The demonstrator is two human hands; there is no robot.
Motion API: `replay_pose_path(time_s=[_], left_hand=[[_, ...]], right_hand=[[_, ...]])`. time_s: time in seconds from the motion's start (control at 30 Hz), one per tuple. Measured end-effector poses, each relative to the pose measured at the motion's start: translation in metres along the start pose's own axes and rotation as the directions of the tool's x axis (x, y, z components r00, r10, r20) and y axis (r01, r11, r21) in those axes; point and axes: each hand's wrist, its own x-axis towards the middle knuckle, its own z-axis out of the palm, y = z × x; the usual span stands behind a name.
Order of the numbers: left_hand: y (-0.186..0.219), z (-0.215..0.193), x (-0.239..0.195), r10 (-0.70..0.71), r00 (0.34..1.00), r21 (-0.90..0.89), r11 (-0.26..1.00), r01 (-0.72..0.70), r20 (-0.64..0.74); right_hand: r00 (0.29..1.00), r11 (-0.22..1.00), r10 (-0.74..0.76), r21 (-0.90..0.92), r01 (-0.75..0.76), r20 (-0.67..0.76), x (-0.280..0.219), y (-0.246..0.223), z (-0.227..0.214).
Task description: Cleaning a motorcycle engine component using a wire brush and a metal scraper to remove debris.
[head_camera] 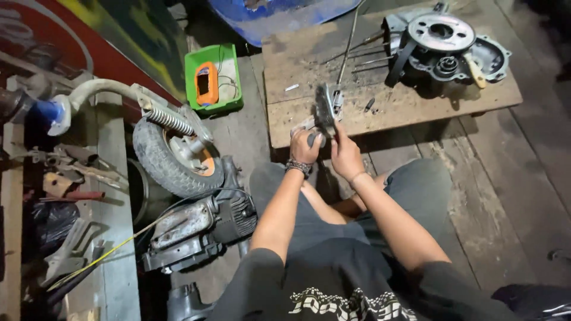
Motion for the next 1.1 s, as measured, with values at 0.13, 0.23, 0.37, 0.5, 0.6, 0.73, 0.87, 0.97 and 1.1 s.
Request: replay_pose_path(time_s=[0.13,0.23,0.37,0.5,0.6,0.73,0.87,0.97,1.1], left_hand=[[0.004,-0.003,0.004,-0.024,1.0,0.0,1.0,0.024,0.006],[0.028,-0.017,0.006,-0.037,0.999,-0.009,0.999,0.037,0.002],[-0.027,0.039,-0.023,-0.296,0.953,0.041,0.955,0.294,0.06],[0.038,-0.004,-0.001,-0.246,0.969,0.173,0.954,0.243,-0.007],[0.028,-0.002,0.0,-0.167,0.985,0.175,0.97,0.171,-0.04],[0.019,0.003,-0.012,-0.17,0.985,0.182,0.968,0.17,-0.02],[0.015,-0.003,-0.007,-0.146,0.989,0.178,0.974,0.138,0.032],[0.023,-0.001,-0.005,-0.153,0.988,0.146,0.978,0.15,0.008],[0.017,0.004,-0.003,-0.149,0.988,0.132,0.98,0.152,-0.033]], right_hand=[[0.999,1.0,0.019,0.006,-0.019,-0.033,0.052,0.01,0.007],[0.997,0.998,-0.059,-0.028,0.058,-0.044,0.047,-0.002,0.001],[0.981,0.89,-0.193,-0.424,0.166,-0.019,0.005,0.078,0.049],[0.994,0.966,0.006,-0.258,0.022,0.108,-0.026,0.045,0.019],[0.998,0.991,-0.052,-0.117,0.057,0.047,0.001,0.027,0.013],[0.985,0.991,-0.136,-0.017,0.135,-0.107,0.044,0.02,0.013],[0.983,0.987,-0.16,-0.013,0.159,-0.085,0.053,0.029,0.016],[0.988,0.987,-0.146,-0.066,0.143,-0.04,0.008,0.024,0.006],[0.992,0.989,-0.124,-0.08,0.122,-0.02,-0.021,0.028,0.008]])
